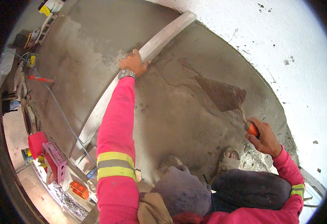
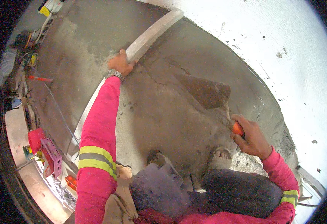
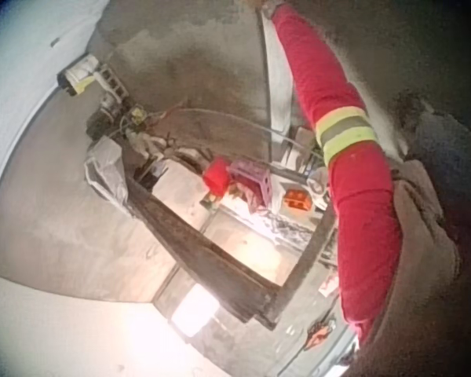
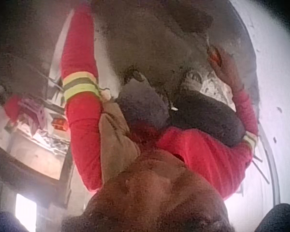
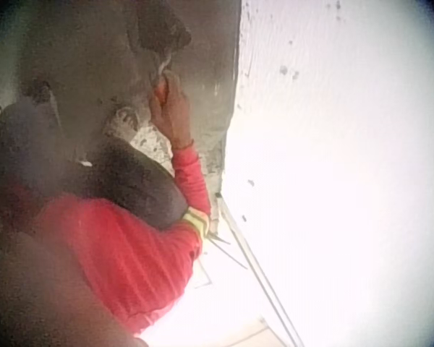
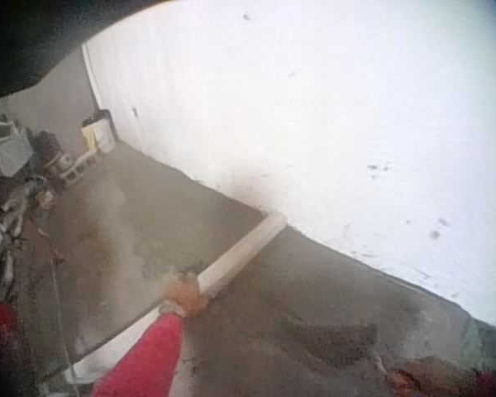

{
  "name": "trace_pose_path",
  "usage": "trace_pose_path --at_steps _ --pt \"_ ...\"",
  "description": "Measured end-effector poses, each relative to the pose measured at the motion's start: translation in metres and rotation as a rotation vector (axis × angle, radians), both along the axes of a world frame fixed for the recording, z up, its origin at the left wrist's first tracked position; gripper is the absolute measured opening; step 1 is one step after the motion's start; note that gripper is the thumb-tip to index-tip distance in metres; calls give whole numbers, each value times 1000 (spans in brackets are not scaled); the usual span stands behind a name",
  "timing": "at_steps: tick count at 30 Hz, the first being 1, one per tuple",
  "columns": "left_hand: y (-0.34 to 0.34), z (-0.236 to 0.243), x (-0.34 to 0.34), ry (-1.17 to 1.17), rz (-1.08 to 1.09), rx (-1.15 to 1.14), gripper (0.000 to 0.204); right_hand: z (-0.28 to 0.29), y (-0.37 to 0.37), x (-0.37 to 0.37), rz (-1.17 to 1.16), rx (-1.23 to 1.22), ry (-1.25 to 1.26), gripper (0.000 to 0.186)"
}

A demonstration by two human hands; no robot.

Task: The person smooths a wet concrete floor using a long wooden straightedge and a hand trowel. They repeatedly drag the straightedge across the surface to level it and use the trowel to fill gaps and refine the finish.

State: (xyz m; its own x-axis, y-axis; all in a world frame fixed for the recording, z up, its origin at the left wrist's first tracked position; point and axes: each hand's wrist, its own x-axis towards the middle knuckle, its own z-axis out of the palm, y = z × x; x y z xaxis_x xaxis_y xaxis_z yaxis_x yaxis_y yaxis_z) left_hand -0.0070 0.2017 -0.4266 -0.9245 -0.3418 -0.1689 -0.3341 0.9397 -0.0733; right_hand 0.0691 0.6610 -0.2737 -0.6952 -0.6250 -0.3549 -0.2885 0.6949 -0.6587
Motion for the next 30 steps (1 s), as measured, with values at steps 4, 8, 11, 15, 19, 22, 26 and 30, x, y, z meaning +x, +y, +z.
trace_pose_path --at_steps 4,8,11,15,19,22,26,30 --pt "12 -3 7 49 -43 17 63 3 3 3 14 -31 30 46" --pt "22 -1 10 6 -10 69 62 4 9 5 34 -20 24 46" --pt "36 -1 14 4 -24 59 61 5 11 8 22 -17 0 46" --pt "47 -7 23 50 -82 42 62 7 10 12 45 6 30 46" --pt "62 1 27 10 -86 51 64 9 12 14 52 12 7 46" --pt "75 -1 33 45 -122 47 62 10 13 17 62 3 29 46" --pt "92 8 43 41 -125 108 58 5 21 21 91 -34 77 46" --pt "90 19 56 32 -112 117 59 6 22 22 74 50 30 45"
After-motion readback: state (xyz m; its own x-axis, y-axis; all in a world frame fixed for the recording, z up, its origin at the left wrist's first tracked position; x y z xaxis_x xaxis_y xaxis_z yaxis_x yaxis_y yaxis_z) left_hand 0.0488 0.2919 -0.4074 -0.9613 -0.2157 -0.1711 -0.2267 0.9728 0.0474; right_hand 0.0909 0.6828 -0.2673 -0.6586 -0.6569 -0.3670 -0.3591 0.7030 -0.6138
